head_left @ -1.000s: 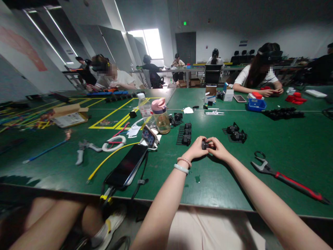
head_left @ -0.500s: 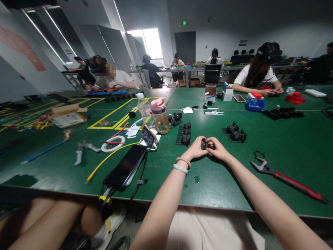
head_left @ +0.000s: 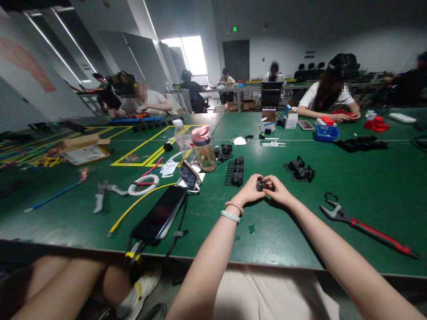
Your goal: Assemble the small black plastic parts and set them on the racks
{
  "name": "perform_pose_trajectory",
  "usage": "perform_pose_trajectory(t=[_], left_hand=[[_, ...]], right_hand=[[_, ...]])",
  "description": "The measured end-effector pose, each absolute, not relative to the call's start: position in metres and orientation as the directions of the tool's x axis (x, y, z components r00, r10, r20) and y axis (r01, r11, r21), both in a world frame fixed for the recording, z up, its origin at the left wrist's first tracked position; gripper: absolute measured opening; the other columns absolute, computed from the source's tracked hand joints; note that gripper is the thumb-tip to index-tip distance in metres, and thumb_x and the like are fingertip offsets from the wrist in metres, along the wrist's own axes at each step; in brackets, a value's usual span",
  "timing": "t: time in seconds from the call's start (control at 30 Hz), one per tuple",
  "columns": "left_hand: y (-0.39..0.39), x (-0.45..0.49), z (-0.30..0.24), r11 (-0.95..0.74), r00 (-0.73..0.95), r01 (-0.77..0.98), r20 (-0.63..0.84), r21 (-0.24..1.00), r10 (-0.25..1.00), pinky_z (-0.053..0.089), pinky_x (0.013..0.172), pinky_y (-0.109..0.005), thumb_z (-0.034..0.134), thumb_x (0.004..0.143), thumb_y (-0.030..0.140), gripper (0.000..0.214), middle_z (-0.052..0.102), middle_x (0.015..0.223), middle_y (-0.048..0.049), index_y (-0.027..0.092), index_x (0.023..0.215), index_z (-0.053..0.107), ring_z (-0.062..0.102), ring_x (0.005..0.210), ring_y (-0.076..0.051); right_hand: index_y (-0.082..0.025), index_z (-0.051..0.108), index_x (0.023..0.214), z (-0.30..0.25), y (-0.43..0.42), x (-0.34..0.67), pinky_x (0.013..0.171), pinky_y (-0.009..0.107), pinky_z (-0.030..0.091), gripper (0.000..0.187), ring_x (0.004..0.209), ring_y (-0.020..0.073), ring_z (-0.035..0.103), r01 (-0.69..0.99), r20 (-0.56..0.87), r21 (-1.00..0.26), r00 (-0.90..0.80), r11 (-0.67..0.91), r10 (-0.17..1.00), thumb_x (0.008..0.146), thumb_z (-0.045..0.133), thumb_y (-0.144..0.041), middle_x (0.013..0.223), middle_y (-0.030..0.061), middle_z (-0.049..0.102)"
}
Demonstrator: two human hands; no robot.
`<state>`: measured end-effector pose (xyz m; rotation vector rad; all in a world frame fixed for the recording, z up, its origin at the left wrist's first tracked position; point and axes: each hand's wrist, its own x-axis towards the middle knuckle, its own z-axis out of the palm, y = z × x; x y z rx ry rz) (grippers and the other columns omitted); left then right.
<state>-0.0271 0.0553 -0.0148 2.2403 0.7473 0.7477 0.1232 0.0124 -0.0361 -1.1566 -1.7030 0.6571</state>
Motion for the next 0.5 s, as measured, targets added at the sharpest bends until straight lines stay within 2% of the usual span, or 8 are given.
perform_pose_trajectory(t=[0.5], left_hand=[[0.0550,-0.0280,-0.0101,-0.598,0.676,0.290,0.282,0.747,0.681,0.035,0.080,-0.032,0.056,0.054,0.014,0.051,0.042,0.097,-0.0051,0.015,0.102,0.039,0.042,0.089,-0.017]], right_hand=[[-0.019,0.049,0.093,-0.0329,0.0124,0.1223,0.070,0.029,0.043,0.029,0.078,0.0132,0.049,0.444,0.417,-0.796,-0.088,0.411,0.904,0.064,0.053,-0.018,0.091,0.0032,0.045]])
